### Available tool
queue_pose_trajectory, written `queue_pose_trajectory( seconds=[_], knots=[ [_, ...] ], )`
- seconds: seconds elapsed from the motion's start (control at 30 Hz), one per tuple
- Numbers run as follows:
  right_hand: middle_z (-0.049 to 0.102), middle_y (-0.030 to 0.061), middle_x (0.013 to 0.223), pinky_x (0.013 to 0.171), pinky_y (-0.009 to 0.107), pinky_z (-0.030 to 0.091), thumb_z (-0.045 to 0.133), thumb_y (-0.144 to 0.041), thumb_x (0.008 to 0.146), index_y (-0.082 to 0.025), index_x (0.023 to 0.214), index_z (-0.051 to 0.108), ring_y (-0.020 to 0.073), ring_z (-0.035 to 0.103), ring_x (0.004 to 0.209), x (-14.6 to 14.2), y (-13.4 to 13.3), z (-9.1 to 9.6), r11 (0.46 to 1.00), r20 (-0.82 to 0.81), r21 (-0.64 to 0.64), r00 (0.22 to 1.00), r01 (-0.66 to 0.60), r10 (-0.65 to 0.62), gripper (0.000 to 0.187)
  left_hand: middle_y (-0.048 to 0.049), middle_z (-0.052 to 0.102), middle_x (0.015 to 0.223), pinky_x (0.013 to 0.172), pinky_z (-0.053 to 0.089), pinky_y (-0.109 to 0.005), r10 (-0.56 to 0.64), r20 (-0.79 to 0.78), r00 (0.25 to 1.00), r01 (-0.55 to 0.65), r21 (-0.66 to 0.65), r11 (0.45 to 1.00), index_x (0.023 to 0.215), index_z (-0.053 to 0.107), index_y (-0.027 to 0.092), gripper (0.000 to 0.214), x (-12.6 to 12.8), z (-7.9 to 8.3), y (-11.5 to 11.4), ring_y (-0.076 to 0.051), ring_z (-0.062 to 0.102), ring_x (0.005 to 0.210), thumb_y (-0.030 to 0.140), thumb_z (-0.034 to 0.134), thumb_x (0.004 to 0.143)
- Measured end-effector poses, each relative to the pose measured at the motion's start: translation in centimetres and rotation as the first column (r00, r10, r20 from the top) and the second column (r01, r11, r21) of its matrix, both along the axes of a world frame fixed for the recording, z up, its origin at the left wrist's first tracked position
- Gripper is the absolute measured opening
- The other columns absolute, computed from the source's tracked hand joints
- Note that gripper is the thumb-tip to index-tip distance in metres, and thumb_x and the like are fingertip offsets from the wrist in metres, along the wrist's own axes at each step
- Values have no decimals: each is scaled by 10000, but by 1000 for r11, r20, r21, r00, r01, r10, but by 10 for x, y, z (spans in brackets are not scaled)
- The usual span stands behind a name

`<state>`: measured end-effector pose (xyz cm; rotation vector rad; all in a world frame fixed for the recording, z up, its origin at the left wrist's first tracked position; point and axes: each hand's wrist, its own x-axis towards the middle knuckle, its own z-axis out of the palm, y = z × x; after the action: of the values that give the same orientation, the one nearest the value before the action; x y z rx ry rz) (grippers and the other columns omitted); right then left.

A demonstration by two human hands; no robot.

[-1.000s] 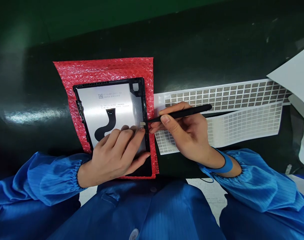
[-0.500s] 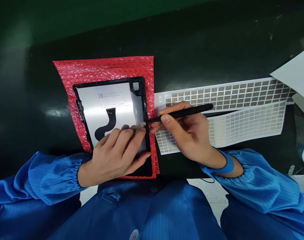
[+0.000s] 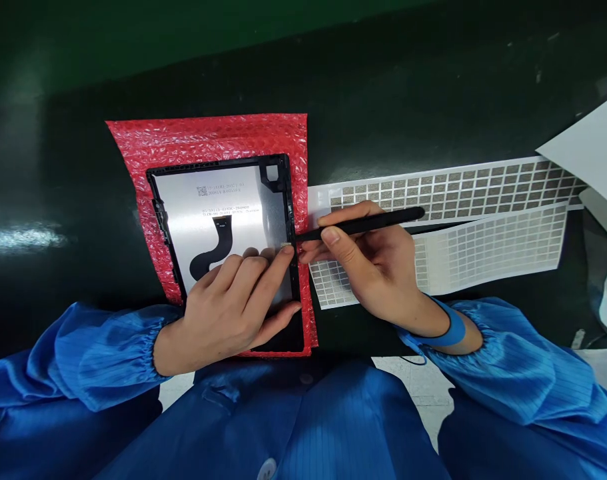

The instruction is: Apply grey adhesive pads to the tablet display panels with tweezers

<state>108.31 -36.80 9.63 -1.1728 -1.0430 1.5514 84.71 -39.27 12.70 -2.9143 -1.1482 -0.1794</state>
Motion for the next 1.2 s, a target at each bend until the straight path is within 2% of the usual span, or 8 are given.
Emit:
queue_pose_trajectory(
  seconds=[0.17,0.6,0.73,0.83,0.93,1.03,1.1,1.2],
  knots=[
    [892,28,929,701,359,774,809,-350,1055,-280,1127,832,232,883,800,2,0,8,995,25,20,995,93,-94,103,-132,738,1039,666,552,-345,5,31,1000,-5,-2,1000,1483,692,-2,599,0,-1,0,-250,714,944,478,538,1159],
    [865,35,892,664,460,743,820,-286,1039,-334,1135,874,272,860,769,12,-2,19,979,130,169,981,118,-141,121,-147,733,1086,638,553,-338,6,10,1000,-6,-31,1000,1535,664,25,611,-1,0,2,-257,705,944,485,514,1163],
    [852,50,889,642,434,723,857,-280,1010,-319,1143,880,265,850,734,25,-9,28,983,248,173,963,60,-103,141,-149,736,1060,676,582,-333,12,101,995,-8,-43,999,1487,673,-20,554,-2,1,5,-242,698,910,403,538,1157],
    [848,44,903,603,390,728,872,-250,990,-298,1148,868,245,854,727,31,-18,22,986,331,165,943,-37,-20,165,-172,753,1074,736,608,-354,3,140,990,1,-31,1000,1439,695,-62,519,-2,4,1,-261,706,947,348,593,1137],
    [862,42,972,609,396,748,868,-254,991,-317,1179,854,249,863,778,32,-25,9,986,375,152,927,-73,11,199,-194,777,1270,843,614,-393,-131,133,982,136,-33,990,1416,751,-3,494,3,9,-11,-296,708,1065,384,635,1131],
    [863,18,951,627,390,756,850,-269,1010,-344,1207,839,242,865,800,30,-26,-1,985,369,151,929,-87,25,211,-186,689,1570,1016,594,-413,-278,22,960,279,-48,959,1482,747,46,539,11,12,-24,-310,651,1262,441,542,1178],
    [860,14,941,639,358,750,853,-266,1010,-328,1200,839,229,866,800,29,-25,-3,983,367,161,930,-85,20,200,-204,612,1668,1102,566,-415,-304,-70,950,302,-49,952,1536,709,29,587,17,12,-30,-302,609,1324,451,473,1201],
    [857,19,944,637,317,729,866,-256,1000,-300,1176,840,212,863,783,28,-25,-4,980,394,188,919,-63,-17,183,-227,599,1673,1056,569,-391,-301,-169,938,300,-32,953,1561,690,26,614,21,9,-32,-300,595,1323,466,444,1209]
  ],
)
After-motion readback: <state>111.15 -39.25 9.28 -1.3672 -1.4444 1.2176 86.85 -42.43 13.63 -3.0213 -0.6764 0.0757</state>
